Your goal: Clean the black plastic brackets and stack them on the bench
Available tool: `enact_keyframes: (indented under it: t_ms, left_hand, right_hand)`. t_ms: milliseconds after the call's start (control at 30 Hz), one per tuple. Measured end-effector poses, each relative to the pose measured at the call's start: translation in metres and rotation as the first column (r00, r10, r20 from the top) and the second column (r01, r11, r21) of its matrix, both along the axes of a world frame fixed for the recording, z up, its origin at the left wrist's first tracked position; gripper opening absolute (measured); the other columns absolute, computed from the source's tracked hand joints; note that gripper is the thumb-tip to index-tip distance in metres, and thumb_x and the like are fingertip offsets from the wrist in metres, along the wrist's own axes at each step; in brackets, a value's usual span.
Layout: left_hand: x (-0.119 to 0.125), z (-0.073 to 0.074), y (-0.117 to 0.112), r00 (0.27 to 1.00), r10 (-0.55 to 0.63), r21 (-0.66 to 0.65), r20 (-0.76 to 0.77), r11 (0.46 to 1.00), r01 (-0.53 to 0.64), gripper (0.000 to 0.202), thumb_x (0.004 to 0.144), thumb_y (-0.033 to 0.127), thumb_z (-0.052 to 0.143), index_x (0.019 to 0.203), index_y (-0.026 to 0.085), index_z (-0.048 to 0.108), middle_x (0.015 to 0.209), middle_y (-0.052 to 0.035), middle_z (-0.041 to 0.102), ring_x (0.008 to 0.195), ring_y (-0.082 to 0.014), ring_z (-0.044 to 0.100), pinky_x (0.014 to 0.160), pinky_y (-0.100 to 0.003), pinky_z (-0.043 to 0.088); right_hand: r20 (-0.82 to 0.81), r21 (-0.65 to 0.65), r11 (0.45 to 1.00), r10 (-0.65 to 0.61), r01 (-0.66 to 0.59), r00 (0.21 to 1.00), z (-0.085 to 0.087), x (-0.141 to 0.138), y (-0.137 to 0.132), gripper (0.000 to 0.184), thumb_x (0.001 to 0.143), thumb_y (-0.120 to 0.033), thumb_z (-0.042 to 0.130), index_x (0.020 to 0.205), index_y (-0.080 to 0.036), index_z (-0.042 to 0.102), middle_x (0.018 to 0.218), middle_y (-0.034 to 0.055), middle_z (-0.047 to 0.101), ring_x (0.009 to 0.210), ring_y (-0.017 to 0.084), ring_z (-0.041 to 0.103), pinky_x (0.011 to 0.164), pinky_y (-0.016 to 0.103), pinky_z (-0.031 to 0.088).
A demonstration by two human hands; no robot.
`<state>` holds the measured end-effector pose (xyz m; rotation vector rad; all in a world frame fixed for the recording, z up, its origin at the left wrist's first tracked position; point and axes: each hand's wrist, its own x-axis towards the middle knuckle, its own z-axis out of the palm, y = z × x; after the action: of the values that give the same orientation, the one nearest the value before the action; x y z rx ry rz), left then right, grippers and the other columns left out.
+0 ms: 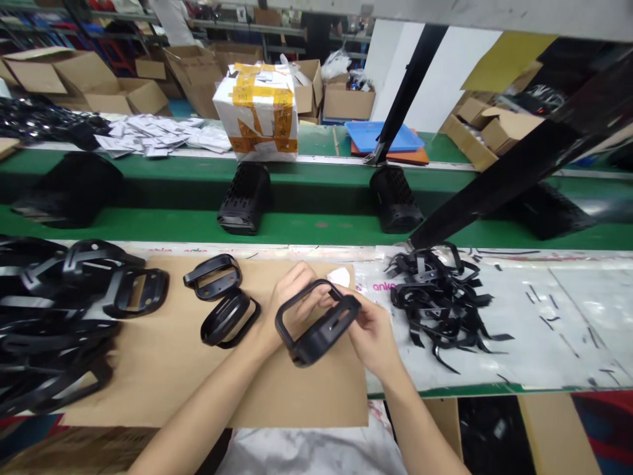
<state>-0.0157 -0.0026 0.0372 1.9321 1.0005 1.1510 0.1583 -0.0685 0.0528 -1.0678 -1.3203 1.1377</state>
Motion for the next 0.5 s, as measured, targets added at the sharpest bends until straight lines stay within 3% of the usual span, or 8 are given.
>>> enact_keyframes:
  t_ms: [100, 200, 333, 500]
  left_hand:
    - [0.006, -0.013, 0.005, 0.975, 0.02, -0.29, 0.219, 0.956, 0.046, 0.032, 0.095, 0.049, 0.067, 0.083, 0.02, 0.06, 0.083, -0.0019, 0.059, 0.079, -0.0169, 0.058, 0.074, -0.03, 0.046]
    - [0.009, -0.031, 0.011, 0.904, 0.064, -0.52, 0.424, 0.834, 0.184, 0.037, 0.086, 0.051, 0.077, 0.091, 0.019, 0.06, 0.086, -0.0014, 0.063, 0.081, -0.0167, 0.06, 0.078, -0.029, 0.046]
    - [0.006, -0.047, 0.017, 0.812, 0.011, -0.607, 0.584, 0.669, 0.428, 0.037, 0.088, 0.051, 0.075, 0.087, 0.016, 0.063, 0.079, -0.0002, 0.06, 0.073, -0.0132, 0.055, 0.074, -0.027, 0.043]
    - [-0.003, -0.043, 0.017, 0.656, 0.006, -0.592, 0.755, 0.435, 0.678, 0.046, 0.086, 0.061, 0.072, 0.091, 0.015, 0.069, 0.087, -0.0073, 0.066, 0.078, -0.0177, 0.061, 0.073, -0.029, 0.047]
  right_hand:
    - [0.194, 0.104, 0.993, -0.078, 0.059, 0.978, -0.012, 0.003, 0.009, 0.031, 0.103, -0.025, 0.06, 0.13, -0.029, 0.074, 0.121, 0.0048, 0.079, 0.109, 0.024, 0.075, 0.1, 0.036, 0.057]
    - [0.289, 0.228, 0.973, -0.106, 0.04, 0.951, -0.012, 0.009, 0.013, 0.04, 0.103, -0.019, 0.059, 0.139, -0.033, 0.068, 0.123, 0.0038, 0.078, 0.11, 0.022, 0.075, 0.098, 0.034, 0.057]
    - [0.364, 0.361, 0.932, -0.167, 0.027, 0.916, -0.003, 0.013, 0.012, 0.045, 0.102, -0.015, 0.059, 0.143, -0.034, 0.065, 0.125, 0.0048, 0.077, 0.109, 0.023, 0.075, 0.093, 0.033, 0.058]
    - [0.403, 0.348, 0.935, -0.22, 0.074, 0.888, 0.0, 0.014, 0.01, 0.037, 0.102, -0.022, 0.061, 0.136, -0.029, 0.071, 0.12, 0.0073, 0.079, 0.103, 0.026, 0.076, 0.092, 0.038, 0.059]
